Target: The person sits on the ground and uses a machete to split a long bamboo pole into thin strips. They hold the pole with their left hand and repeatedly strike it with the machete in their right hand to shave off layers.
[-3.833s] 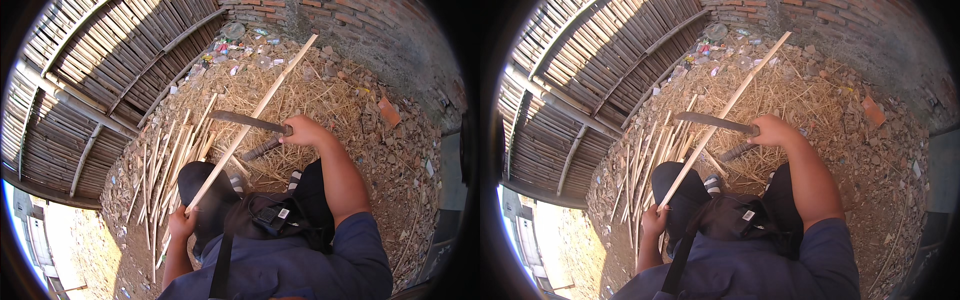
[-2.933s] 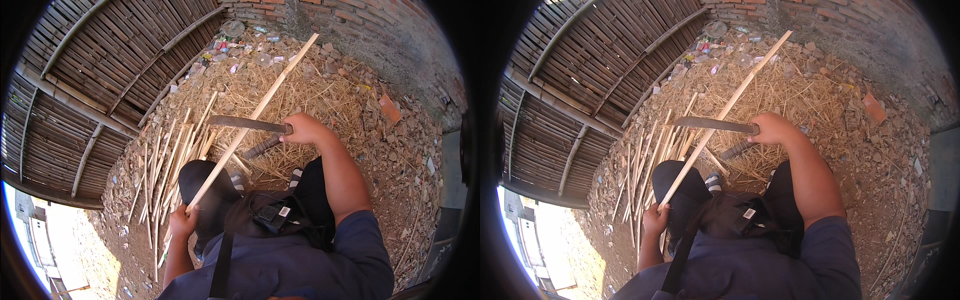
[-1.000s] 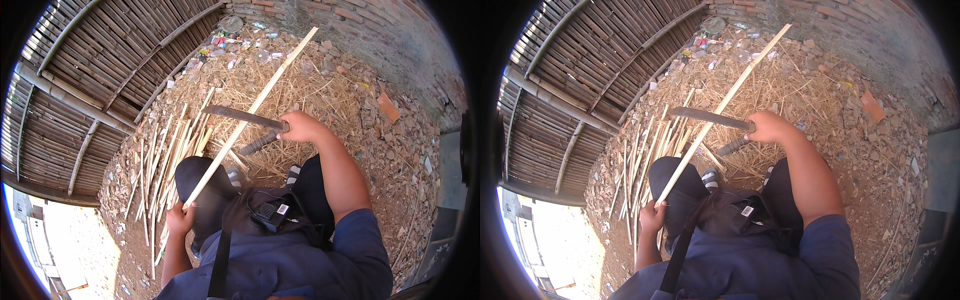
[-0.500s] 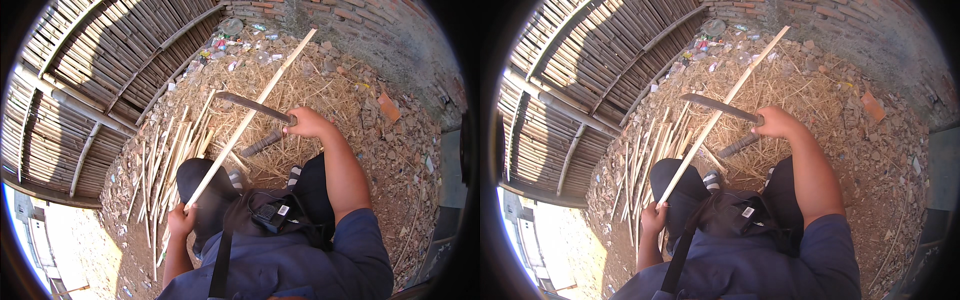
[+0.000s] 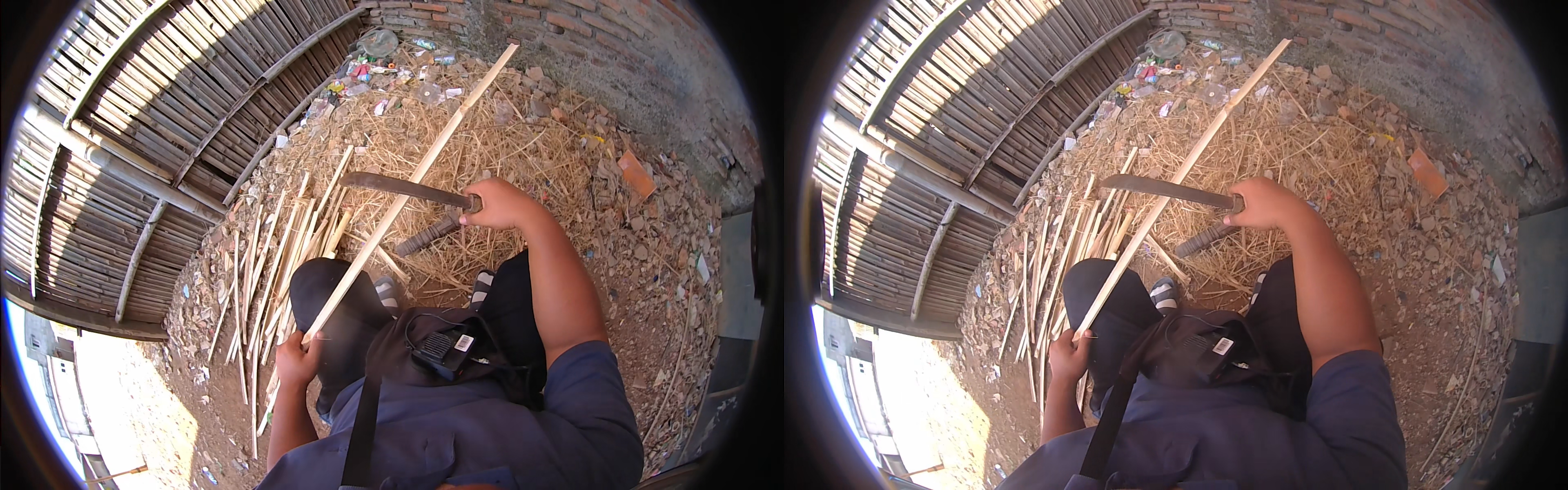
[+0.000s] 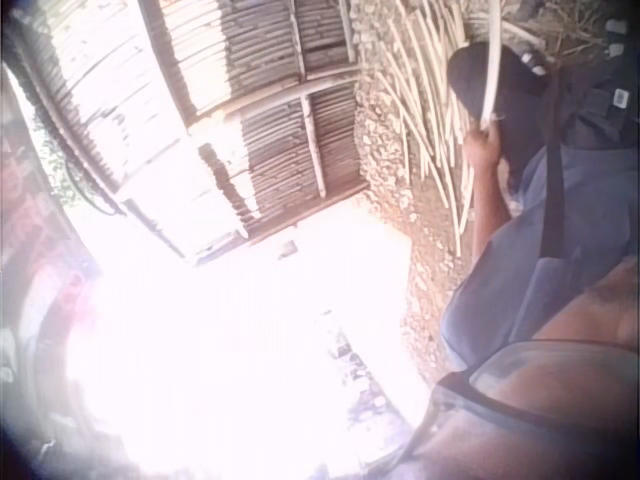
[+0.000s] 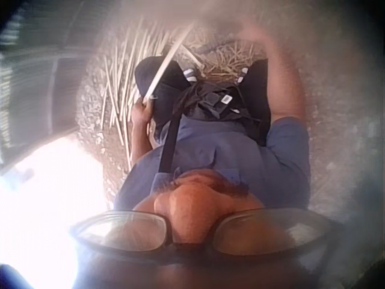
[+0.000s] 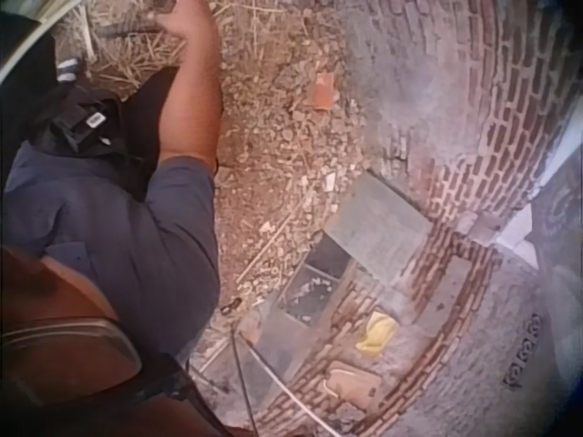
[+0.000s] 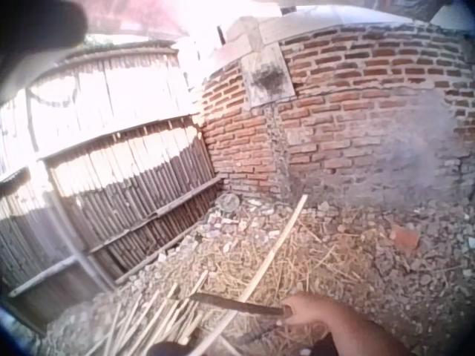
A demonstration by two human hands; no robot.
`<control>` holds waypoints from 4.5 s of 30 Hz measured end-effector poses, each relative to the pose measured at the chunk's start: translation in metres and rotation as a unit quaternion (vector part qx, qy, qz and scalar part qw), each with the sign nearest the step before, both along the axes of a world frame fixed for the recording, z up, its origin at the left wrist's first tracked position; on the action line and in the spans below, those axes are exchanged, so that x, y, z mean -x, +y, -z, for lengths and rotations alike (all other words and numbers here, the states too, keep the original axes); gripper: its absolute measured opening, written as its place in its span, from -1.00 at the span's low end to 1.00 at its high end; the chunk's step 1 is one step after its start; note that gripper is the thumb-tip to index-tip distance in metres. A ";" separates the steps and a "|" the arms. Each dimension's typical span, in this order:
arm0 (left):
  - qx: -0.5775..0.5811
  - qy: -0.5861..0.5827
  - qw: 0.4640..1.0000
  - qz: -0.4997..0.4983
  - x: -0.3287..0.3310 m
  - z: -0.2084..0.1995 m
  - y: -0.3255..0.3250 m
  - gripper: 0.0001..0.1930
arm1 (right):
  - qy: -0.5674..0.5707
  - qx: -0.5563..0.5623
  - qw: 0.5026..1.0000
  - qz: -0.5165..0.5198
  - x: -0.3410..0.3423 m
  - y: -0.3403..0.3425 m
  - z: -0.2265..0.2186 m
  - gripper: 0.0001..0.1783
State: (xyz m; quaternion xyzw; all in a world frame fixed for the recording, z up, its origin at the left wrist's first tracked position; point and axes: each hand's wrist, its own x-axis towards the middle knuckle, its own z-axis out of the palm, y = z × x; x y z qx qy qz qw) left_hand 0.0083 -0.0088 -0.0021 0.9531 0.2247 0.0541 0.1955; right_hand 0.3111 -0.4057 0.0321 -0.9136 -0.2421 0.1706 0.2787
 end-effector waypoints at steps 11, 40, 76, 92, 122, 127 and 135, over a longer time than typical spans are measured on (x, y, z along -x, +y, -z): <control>0.003 -0.004 1.000 0.005 0.000 -0.001 0.000 -0.50 | -0.026 -0.003 0.999 -0.026 0.009 0.014 0.003 -0.59; -0.003 -0.010 1.000 0.008 0.002 0.004 0.003 -0.51 | -0.023 -0.021 0.999 0.037 -0.001 -0.001 0.001 -0.53; -0.005 -0.032 0.999 0.017 0.002 0.007 0.003 -0.47 | 0.004 -0.019 0.999 0.043 0.003 0.004 -0.006 -0.46; -0.009 -0.042 0.999 0.014 0.003 0.013 0.005 -0.49 | 0.002 -0.024 0.998 0.052 0.001 -0.002 -0.011 -0.51; 0.003 -0.028 1.000 0.006 0.002 0.005 0.003 -0.53 | -0.014 0.006 1.000 0.019 0.001 -0.005 -0.019 -0.63; 0.002 -0.024 1.000 0.009 -0.001 0.003 0.000 -0.54 | -0.016 -0.016 0.999 0.045 0.003 -0.009 -0.021 -0.63; 0.027 -0.023 0.999 0.001 0.002 0.007 0.005 -0.53 | -0.021 0.006 0.997 -0.077 0.016 0.020 -0.010 -0.59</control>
